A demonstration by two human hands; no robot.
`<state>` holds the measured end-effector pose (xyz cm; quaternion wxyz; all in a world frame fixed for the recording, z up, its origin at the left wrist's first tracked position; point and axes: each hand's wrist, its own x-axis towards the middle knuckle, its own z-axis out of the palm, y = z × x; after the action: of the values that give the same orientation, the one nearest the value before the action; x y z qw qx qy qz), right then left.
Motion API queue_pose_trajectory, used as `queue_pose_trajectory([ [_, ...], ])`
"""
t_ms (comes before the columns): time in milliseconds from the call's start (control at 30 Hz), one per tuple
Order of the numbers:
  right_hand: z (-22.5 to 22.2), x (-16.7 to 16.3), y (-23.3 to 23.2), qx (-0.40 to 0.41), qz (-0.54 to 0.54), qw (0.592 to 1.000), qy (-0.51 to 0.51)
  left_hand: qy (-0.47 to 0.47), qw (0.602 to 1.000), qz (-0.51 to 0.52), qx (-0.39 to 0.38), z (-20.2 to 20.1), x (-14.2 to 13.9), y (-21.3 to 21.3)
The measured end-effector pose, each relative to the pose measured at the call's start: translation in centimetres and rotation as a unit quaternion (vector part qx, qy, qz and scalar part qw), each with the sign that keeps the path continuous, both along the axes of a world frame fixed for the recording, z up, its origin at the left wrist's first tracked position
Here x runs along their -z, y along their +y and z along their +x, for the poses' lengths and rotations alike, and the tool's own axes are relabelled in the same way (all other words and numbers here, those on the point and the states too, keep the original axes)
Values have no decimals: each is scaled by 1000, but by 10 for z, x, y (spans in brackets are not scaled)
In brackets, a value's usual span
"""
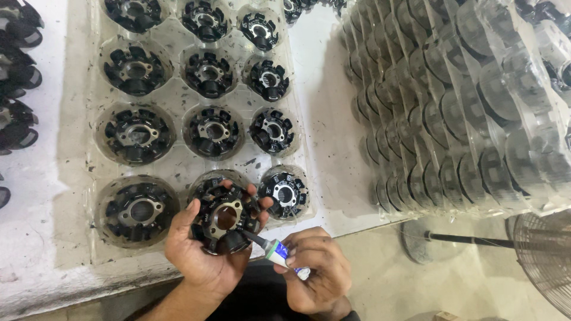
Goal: The person sits at a workbench and applies adhesive from a small tube to black plastic rotor-like parts, rotating each part by hand to reach the surfaces. They place the treated parts into a molded plastic tray and pick up the next part, occasionally wiping the tube with a cloth.
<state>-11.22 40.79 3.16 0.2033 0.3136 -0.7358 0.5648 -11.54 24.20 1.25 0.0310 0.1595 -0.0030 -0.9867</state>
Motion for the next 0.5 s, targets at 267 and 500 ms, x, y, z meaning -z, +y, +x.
queue_pose_trajectory([
  [267, -2, -3, -3, 9, 28, 999, 14, 5, 1000, 10, 0, -1, 2, 1],
  [500, -2, -3, -1, 8, 26, 999, 18, 5, 1000, 2, 0, -1, 1, 3],
])
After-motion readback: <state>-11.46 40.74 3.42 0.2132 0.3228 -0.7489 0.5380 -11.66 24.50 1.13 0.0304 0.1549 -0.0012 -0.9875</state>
